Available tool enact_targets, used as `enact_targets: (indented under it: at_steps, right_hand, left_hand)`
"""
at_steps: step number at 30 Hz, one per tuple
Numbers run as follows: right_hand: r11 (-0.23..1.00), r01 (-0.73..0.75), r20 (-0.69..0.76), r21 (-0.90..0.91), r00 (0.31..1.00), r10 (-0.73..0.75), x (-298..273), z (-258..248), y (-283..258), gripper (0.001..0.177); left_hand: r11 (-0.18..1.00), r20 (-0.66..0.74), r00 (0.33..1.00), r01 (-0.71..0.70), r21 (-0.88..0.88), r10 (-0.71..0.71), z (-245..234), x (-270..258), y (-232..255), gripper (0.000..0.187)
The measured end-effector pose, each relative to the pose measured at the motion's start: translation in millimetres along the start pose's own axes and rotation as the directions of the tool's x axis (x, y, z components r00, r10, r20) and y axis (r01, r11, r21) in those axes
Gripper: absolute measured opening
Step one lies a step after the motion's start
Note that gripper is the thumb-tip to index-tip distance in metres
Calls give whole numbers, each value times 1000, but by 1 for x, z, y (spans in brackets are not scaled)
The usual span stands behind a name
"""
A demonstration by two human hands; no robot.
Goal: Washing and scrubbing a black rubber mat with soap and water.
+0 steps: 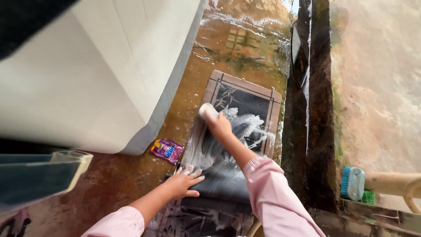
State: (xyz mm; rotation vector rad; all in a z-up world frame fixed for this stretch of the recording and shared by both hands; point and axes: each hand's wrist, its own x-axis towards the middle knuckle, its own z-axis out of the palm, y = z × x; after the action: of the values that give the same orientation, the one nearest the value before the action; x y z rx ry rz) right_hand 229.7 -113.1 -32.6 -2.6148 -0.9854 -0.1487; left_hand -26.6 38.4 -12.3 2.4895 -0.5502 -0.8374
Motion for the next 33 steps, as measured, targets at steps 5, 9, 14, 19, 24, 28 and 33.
enact_targets:
  at_steps: [5, 9, 14, 19, 24, 28, 33]
  right_hand:
    - [868, 442, 351, 227, 794, -496, -80, -49, -49, 41]
    - [875, 440, 343, 203, 805, -485, -26, -50, -16, 29]
    - [992, -72, 193, -104, 977, 91, 15, 7, 14, 28]
    - [956, 294, 59, -10, 954, -292, -117, -9, -30, 53]
    - [997, -22, 96, 68, 995, 15, -152, -87, 77, 31]
    - [922, -321, -74, -218, 947, 313, -179, -94, 89, 36]
    - [997, -9, 205, 72, 979, -6, -195, -95, -54, 38]
  left_hand:
    - [999, 4, 999, -39, 4, 39, 13, 6, -8, 78]
    - [999, 68, 998, 1, -46, 2, 6, 8, 0, 79]
    - [999, 86, 996, 26, -23, -24, -4, 2, 0, 79]
    - [1000, 113, 993, 23, -1, -23, -13, 4, 5, 78]
    - [1000, 57, 998, 2, 12, -3, 10, 9, -5, 78]
    - [999, 91, 995, 39, 33, -42, -10, 9, 30, 78]
    - [981, 138, 988, 39, 189, -66, -19, 16, 69, 77]
